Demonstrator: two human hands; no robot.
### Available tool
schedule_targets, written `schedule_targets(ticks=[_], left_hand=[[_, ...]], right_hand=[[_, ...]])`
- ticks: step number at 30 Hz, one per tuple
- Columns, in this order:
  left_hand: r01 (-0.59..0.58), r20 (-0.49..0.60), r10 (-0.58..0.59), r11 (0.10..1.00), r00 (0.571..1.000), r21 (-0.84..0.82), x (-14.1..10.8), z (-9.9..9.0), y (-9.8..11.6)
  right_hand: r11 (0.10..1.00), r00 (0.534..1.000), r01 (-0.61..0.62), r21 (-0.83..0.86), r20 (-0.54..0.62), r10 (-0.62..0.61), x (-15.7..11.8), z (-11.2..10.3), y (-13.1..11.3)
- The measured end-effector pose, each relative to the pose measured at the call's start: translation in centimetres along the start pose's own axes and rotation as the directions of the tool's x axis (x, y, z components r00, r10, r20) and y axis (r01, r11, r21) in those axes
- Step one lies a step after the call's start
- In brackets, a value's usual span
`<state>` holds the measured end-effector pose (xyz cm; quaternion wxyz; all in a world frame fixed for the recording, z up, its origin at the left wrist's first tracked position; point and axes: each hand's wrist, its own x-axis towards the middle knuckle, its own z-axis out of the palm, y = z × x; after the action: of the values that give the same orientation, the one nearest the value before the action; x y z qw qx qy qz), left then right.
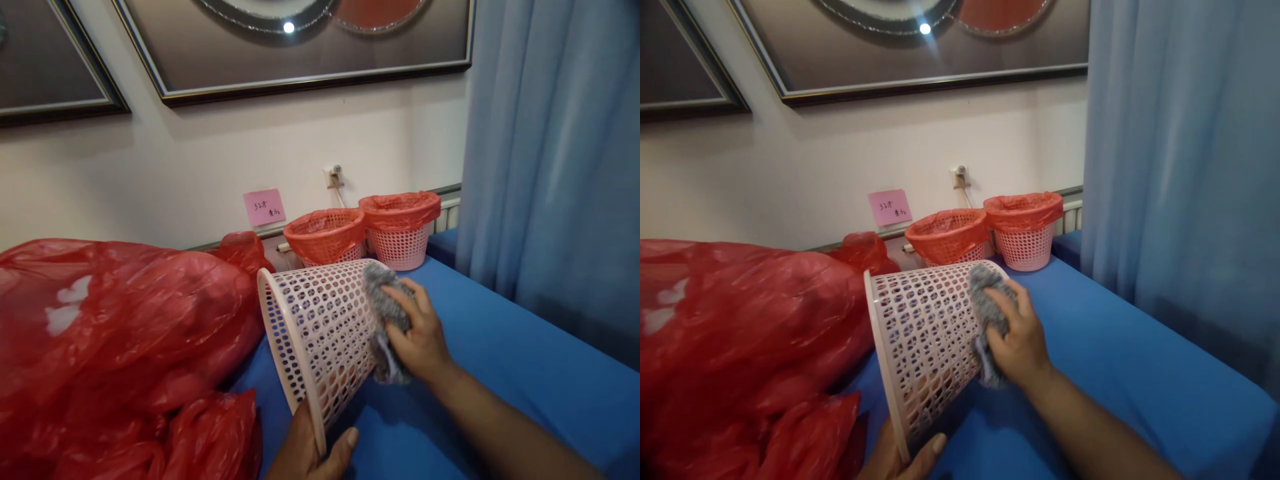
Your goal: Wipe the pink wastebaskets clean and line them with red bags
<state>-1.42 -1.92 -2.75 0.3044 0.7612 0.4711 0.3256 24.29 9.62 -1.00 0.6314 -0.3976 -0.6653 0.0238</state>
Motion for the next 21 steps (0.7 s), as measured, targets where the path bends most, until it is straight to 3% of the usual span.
schedule_targets(ticks=[3, 5, 8, 11, 13, 14, 16, 18, 19, 21], left_hand=[[-0.117, 0.1, 0.106, 0.986, 0.989, 0.116, 1.1, 0.5, 0.9], [-0.185, 0.135, 0.162, 0.965, 0.978, 0.184, 1.7, 0.8, 1.1], [-0.217, 0.139, 0.187, 0.944, 0.973, 0.249, 2.1, 1.0, 0.9], [-0.203, 0.135, 0.174, 0.949, 0.975, 0.241, 2.2, 1.0, 0.9], [-0.19, 0.142, 0.16, 0.954, 0.977, 0.231, 2.2, 0.9, 0.7], [-0.181, 0.15, 0.148, 0.954, 0.978, 0.239, 2.2, 0.9, 0.6], [-0.153, 0.151, 0.115, 0.95, 0.982, 0.273, 2.3, 0.9, -0.1], [-0.119, 0.144, 0.077, 0.945, 0.987, 0.306, 2.3, 0.9, -0.9], [-0.109, 0.137, 0.069, 0.944, 0.988, 0.311, 2.4, 0.9, -1.2], [-0.115, 0.154, 0.069, 0.944, 0.986, 0.31, 2.5, 1.0, -1.5]], right_hand=[[0.968, 0.968, -0.251, -0.03, -0.037, 0.25, 1.6, 0.2, 3.0], [0.97, 0.97, -0.244, -0.009, -0.01, 0.244, 1.7, 0.2, 3.1], [0.995, 0.996, -0.002, 0.097, 0.085, -0.007, 0.3, -0.2, 0.2], [0.908, 0.927, 0.298, 0.296, 0.136, -0.349, -1.9, -0.6, -3.6], [0.835, 0.874, 0.398, 0.38, 0.119, -0.471, -2.7, -0.7, -4.7], [0.83, 0.872, 0.405, 0.383, 0.112, -0.477, -2.7, -0.6, -4.6], [0.903, 0.928, 0.31, 0.298, 0.113, -0.356, -2.1, -0.1, -3.1], [0.988, 0.991, 0.079, 0.133, 0.094, -0.092, -0.8, 0.4, -0.4], [0.997, 0.996, -0.062, 0.052, 0.068, 0.058, 0.0, 0.7, 1.1], [0.96, 0.961, -0.276, -0.044, 0.022, 0.277, 1.3, 0.9, 3.7]])
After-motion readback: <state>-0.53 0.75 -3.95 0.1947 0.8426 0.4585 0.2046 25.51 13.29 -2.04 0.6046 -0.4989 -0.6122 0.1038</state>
